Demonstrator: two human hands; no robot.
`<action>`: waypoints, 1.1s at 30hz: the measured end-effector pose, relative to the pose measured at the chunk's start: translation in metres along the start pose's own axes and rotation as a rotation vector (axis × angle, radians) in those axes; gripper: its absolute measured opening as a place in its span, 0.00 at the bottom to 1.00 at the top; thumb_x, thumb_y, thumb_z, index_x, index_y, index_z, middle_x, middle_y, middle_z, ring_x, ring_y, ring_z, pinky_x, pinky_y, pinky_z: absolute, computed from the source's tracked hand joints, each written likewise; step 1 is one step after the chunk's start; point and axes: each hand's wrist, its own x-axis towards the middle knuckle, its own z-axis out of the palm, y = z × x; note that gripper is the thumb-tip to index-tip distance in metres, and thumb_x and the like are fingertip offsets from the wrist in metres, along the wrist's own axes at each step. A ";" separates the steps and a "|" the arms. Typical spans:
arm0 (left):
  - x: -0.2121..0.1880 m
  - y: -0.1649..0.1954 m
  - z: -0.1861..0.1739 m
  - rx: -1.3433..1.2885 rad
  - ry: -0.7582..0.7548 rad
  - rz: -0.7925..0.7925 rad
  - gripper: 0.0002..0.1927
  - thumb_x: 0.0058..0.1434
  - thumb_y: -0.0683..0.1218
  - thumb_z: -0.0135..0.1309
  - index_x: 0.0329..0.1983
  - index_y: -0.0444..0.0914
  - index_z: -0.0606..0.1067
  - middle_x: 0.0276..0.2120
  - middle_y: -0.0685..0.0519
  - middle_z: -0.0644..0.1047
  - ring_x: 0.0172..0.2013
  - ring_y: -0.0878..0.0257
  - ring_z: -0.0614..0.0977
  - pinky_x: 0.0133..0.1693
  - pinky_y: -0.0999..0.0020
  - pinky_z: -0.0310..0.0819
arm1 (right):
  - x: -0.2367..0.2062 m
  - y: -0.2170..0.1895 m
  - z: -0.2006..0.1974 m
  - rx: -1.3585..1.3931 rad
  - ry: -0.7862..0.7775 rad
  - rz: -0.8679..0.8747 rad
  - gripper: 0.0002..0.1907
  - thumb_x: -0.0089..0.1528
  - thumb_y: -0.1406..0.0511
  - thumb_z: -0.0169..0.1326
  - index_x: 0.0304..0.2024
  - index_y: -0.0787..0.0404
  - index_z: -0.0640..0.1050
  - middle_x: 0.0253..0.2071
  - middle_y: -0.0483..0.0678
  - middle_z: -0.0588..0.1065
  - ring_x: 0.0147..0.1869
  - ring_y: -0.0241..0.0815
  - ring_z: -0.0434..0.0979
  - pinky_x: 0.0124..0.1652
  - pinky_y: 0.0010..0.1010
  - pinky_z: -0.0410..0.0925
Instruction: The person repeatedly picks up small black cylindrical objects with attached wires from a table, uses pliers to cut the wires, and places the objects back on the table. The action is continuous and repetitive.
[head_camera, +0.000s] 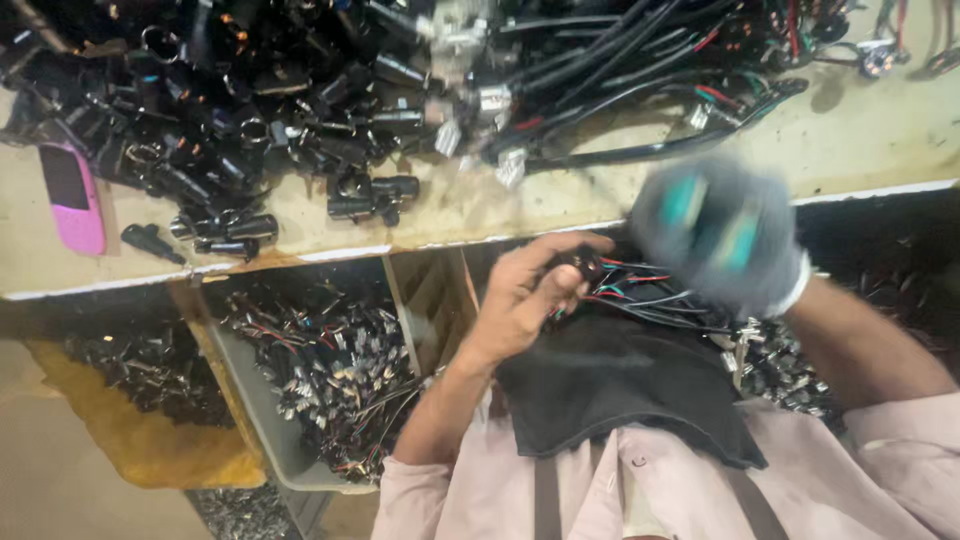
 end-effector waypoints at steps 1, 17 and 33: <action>0.003 -0.007 0.005 0.016 -0.017 -0.071 0.21 0.71 0.51 0.53 0.60 0.33 0.78 0.32 0.48 0.77 0.29 0.65 0.72 0.34 0.72 0.65 | -0.007 -0.002 0.001 -0.168 -0.074 -0.127 0.06 0.57 0.66 0.61 0.35 0.50 0.77 0.30 0.48 0.77 0.30 0.50 0.77 0.29 0.38 0.68; 0.013 -0.026 0.009 0.310 0.131 0.251 0.20 0.73 0.55 0.53 0.55 0.34 0.78 0.28 0.57 0.75 0.28 0.74 0.72 0.32 0.77 0.67 | -0.025 0.004 0.064 1.628 0.383 0.310 0.13 0.67 0.60 0.55 0.31 0.56 0.69 0.25 0.43 0.67 0.25 0.37 0.64 0.33 0.33 0.59; -0.007 0.038 0.039 1.562 -0.493 -0.105 0.42 0.64 0.40 0.53 0.81 0.51 0.57 0.40 0.43 0.78 0.36 0.47 0.83 0.36 0.55 0.78 | 0.085 -0.001 -0.021 -0.150 0.238 -0.115 0.16 0.62 0.74 0.55 0.52 0.61 0.74 0.41 0.49 0.75 0.40 0.44 0.78 0.40 0.31 0.71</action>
